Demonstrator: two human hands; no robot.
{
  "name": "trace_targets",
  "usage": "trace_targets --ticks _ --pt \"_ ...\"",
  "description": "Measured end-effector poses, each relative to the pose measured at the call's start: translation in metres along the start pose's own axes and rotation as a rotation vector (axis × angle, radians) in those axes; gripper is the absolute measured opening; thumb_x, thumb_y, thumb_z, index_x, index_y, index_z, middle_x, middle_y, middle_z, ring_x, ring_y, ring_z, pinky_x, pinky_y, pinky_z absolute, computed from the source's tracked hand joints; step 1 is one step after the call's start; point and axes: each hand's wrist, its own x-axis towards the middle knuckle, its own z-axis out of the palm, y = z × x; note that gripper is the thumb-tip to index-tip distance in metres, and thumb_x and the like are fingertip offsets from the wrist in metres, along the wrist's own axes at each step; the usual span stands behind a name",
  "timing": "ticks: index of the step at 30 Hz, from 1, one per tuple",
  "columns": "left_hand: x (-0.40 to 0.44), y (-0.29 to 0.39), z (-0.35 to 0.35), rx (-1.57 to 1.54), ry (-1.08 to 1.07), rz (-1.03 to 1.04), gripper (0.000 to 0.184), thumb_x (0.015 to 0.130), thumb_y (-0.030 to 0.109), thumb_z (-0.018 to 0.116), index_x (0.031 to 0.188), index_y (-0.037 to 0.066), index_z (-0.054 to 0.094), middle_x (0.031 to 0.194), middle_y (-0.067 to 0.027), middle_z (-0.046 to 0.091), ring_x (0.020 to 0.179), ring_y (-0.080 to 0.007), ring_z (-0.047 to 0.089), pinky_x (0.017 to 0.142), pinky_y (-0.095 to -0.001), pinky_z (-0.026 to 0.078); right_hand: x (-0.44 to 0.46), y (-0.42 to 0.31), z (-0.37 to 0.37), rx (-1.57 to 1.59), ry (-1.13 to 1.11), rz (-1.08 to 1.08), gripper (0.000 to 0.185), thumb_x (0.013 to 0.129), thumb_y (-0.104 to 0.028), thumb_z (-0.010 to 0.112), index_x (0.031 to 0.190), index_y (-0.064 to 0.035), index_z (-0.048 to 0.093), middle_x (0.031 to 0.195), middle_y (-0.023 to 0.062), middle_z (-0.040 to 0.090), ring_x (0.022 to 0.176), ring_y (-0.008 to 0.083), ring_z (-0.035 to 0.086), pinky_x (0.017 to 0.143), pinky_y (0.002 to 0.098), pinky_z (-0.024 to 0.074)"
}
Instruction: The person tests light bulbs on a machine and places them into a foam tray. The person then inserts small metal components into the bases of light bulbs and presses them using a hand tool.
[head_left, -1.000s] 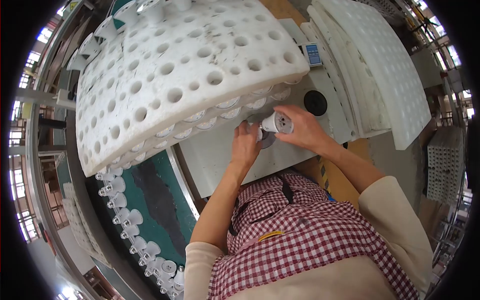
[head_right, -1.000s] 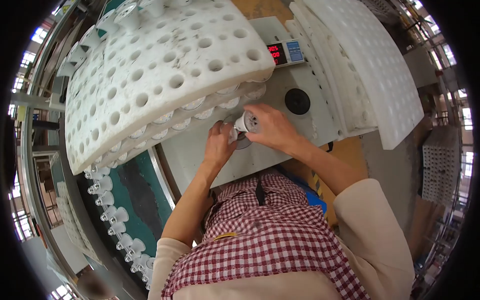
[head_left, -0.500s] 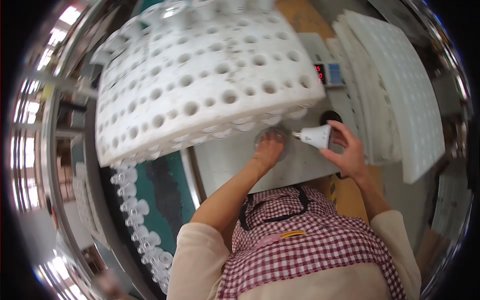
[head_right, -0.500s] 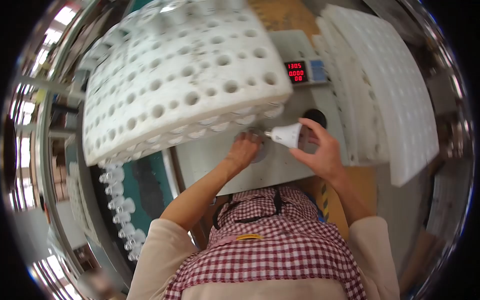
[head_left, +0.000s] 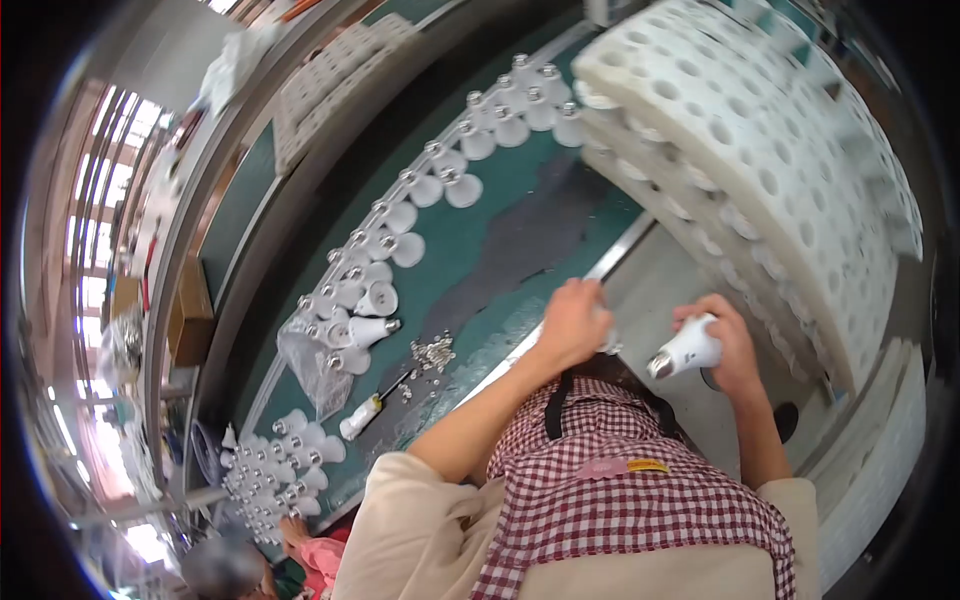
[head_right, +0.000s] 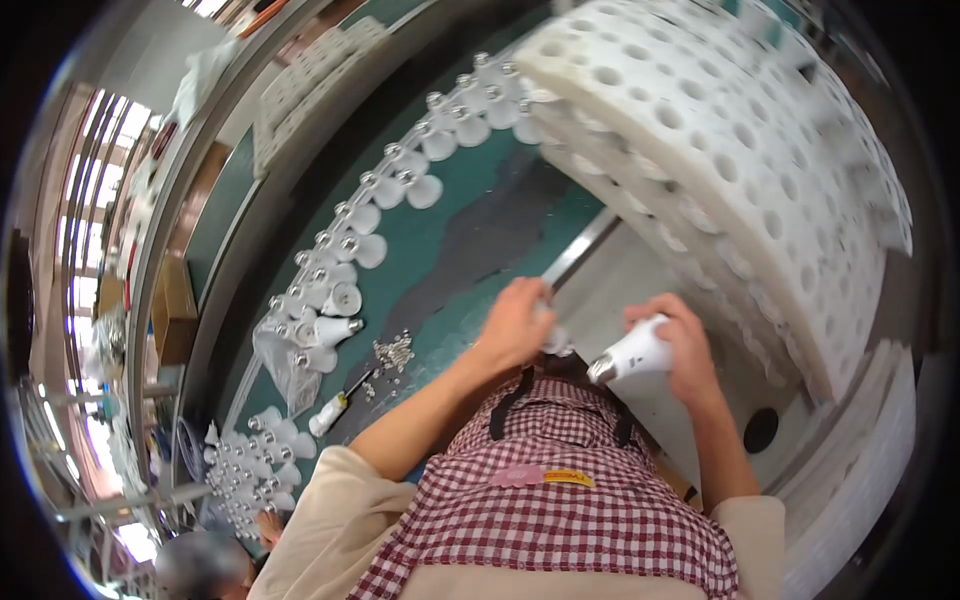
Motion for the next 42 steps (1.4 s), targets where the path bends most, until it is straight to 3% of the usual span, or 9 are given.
trace_targets --ticks 4,8,10,14,19,26,33,37,42 --pt "-0.068 -0.087 -0.114 0.065 0.304 -0.249 0.020 0.073 0.009 0.055 0.093 0.003 0.058 0.089 -0.0157 0.059 0.088 -0.0313 0.057 0.079 -0.0384 0.044 0.091 0.017 0.118 -0.477 -0.348 -0.063 0.016 0.079 -0.015 0.061 0.080 0.0006 0.059 0.073 0.0013 0.059 0.068 0.0089 0.054 0.064 0.0244 0.0440" --pt "-0.118 -0.138 -0.172 0.466 0.501 -0.522 0.047 0.068 0.009 0.057 0.112 -0.002 0.047 0.098 -0.0246 0.054 0.088 -0.0408 0.055 0.077 -0.0457 0.045 0.153 0.048 0.208 -0.714 -0.467 -0.160 0.032 0.076 -0.019 0.064 0.102 -0.0003 0.059 0.092 0.0119 0.065 0.087 0.0182 0.062 0.077 0.0295 0.0479" --pt "-0.132 -0.159 -0.182 0.514 0.485 -0.658 0.051 0.068 0.014 0.061 0.112 -0.005 0.043 0.101 -0.0273 0.052 0.088 -0.0421 0.055 0.077 -0.0467 0.045 0.173 0.061 0.258 -0.880 -0.548 -0.119 0.054 0.072 -0.031 0.068 0.114 -0.0017 0.053 0.098 0.0168 0.063 0.090 0.0251 0.062 0.079 0.0332 0.0481" --pt "-0.136 -0.182 -0.184 0.476 0.354 -0.924 0.053 0.068 0.024 0.070 0.106 -0.003 0.045 0.101 -0.0247 0.053 0.088 -0.0406 0.056 0.077 -0.0449 0.046 0.201 0.118 0.341 -1.135 -0.738 -0.091 0.091 0.060 -0.046 0.073 0.123 0.0087 0.036 0.110 0.0285 0.054 0.102 0.0377 0.055 0.085 0.0407 0.0456" --pt "-0.134 -0.176 -0.197 0.512 0.352 -0.943 0.035 0.065 0.028 0.074 0.082 0.003 0.056 0.094 -0.0200 0.056 0.088 -0.0347 0.057 0.074 -0.0433 0.046 0.211 0.152 0.377 -1.277 -0.772 -0.047 0.075 0.057 -0.037 0.078 0.109 0.0055 0.044 0.106 0.0235 0.056 0.100 0.0388 0.056 0.082 0.0431 0.0475" --pt "-0.164 -0.183 -0.213 0.105 0.425 -0.710 0.023 0.063 0.015 0.072 0.070 0.000 0.055 0.087 -0.0195 0.058 0.084 -0.0338 0.055 0.074 -0.0383 0.044 0.206 0.127 0.351 -1.284 -0.746 -0.033 0.072 0.056 -0.033 0.077 0.107 0.0059 0.044 0.108 0.0249 0.054 0.099 0.0392 0.055 0.082 0.0431 0.0475" --pt "-0.123 -0.150 -0.218 -0.548 0.294 -0.529 0.018 0.071 0.000 0.064 0.072 0.004 0.047 0.094 -0.0049 0.056 0.091 -0.0135 0.052 0.080 -0.0284 0.042 0.166 0.069 0.201 -0.990 -0.454 -0.089 0.071 0.058 -0.027 0.073 0.112 0.0049 0.041 0.109 0.0237 0.049 0.100 0.0367 0.052 0.085 0.0396 0.0442" --pt "-0.053 -0.134 -0.169 -0.540 0.206 -0.216 0.023 0.067 0.000 0.068 0.078 0.002 0.048 0.100 -0.0092 0.058 0.092 -0.0169 0.055 0.080 -0.0286 0.043 0.090 0.038 0.094 -0.980 -0.145 -0.116 0.069 0.059 -0.025 0.075 0.114 -0.0001 0.043 0.106 0.0186 0.052 0.094 0.0313 0.055 0.084 0.0371 0.0443" --pt "0.025 -0.046 -0.110 -0.137 -0.099 -0.275 0.055 0.059 0.008 0.077 0.104 0.003 0.047 0.107 -0.0172 0.057 0.082 -0.0251 0.060 0.076 -0.0341 0.048 -0.029 0.029 -0.025 -1.051 0.398 0.119 0.069 0.059 -0.022 0.073 0.118 -0.0035 0.043 0.106 0.0191 0.054 0.093 0.0335 0.056 0.082 0.0392 0.0453"
